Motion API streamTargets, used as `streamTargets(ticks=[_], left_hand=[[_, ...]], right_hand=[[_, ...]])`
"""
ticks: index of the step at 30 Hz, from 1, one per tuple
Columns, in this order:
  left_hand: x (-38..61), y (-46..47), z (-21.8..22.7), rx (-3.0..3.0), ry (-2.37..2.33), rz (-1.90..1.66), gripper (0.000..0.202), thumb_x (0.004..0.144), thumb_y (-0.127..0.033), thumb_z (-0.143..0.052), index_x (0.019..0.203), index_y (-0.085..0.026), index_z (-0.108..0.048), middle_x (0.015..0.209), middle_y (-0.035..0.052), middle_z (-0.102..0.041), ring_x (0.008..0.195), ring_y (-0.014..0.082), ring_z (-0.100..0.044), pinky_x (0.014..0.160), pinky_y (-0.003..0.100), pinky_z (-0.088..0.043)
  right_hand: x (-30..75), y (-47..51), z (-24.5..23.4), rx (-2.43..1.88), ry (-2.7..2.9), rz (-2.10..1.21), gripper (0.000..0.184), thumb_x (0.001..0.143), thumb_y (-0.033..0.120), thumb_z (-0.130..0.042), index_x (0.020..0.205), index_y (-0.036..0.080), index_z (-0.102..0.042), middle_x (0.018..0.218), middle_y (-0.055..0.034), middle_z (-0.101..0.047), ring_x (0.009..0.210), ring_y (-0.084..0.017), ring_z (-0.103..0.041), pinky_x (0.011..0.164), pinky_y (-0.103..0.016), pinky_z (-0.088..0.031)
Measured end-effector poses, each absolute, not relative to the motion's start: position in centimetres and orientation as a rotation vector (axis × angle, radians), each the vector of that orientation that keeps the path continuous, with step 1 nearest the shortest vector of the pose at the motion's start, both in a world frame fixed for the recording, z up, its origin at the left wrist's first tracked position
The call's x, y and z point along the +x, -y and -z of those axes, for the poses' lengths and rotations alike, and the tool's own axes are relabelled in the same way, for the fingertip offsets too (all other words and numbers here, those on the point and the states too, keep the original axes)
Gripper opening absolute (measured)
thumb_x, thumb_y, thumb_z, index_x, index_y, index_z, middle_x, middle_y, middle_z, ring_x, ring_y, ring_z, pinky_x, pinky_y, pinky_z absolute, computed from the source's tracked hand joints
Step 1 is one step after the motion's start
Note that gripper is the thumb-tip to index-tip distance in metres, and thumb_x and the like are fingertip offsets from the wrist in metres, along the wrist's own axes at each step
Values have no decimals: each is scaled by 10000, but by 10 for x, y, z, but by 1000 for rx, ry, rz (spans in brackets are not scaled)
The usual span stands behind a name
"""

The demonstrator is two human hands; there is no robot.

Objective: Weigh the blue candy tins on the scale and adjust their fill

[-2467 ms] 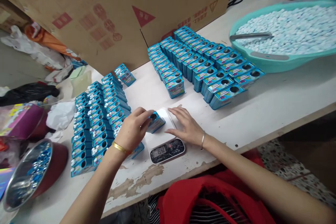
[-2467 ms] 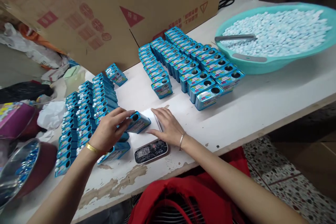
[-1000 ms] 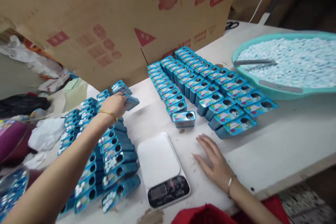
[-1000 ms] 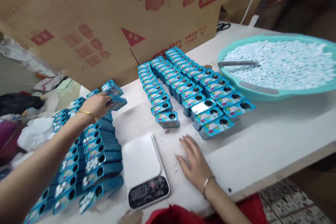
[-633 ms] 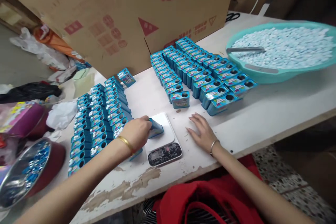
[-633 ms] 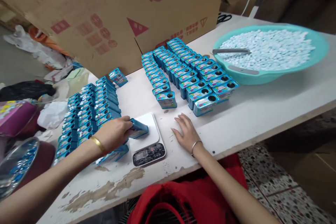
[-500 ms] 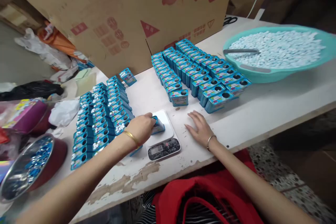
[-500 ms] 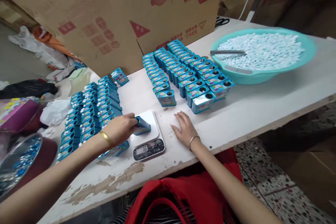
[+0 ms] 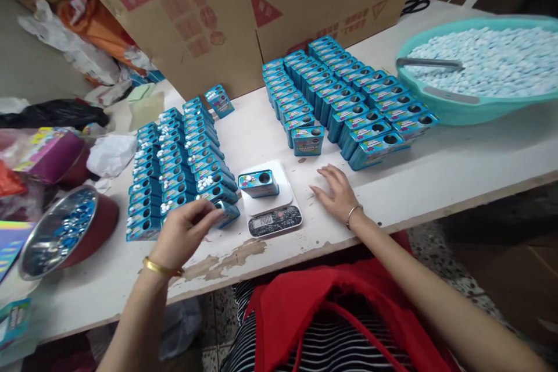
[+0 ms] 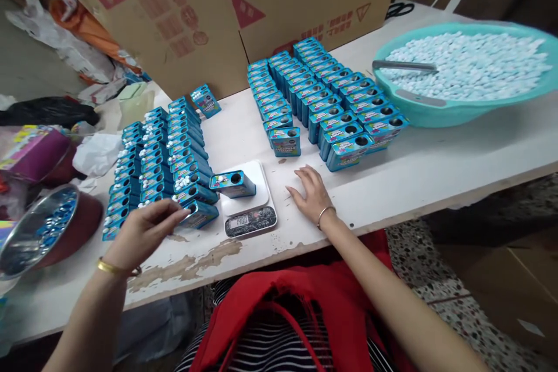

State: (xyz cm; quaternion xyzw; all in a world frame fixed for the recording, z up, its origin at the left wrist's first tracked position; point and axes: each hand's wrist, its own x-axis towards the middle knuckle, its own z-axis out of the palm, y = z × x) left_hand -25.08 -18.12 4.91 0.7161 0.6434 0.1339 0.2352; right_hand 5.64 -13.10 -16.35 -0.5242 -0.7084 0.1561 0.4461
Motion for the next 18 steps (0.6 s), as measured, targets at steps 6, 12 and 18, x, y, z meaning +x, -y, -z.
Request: streamTargets(ticks=[6, 12, 18], left_hand=[[-258, 210, -15, 1883, -1682, -421, 267, 831, -423, -556, 833, -185, -679, 747, 40, -634, 671, 126, -566, 595, 241, -455], [-248, 199, -20, 1897, -1692, -546, 217, 853, -362, -557, 967, -191, -625, 837, 32, -638, 719, 120, -575, 637, 246, -464], [-207, 160, -22, 2248, -1625, -862, 124, 889, -299, -531, 857, -184, -568, 834, 22, -610, 789, 128, -549, 718, 273, -430]], right_hand=[[27, 130, 122, -1119, 1881, -436, 549, 825, 474, -613, 1269, 169, -506, 1251, -135, -549, 1281, -287, -417, 1085, -504, -361], [-19, 113, 103, -1053, 1998, -584, 572, 780, 464, -650, 1244, 161, -506, 1263, -137, -551, 1300, -293, -408, 1119, -540, -268], [-20, 92, 102, -1005, 2129, -637, 369, 823, 323, -603, 1147, 157, -550, 1201, -119, -596, 1276, -280, -442, 1138, -570, -181]])
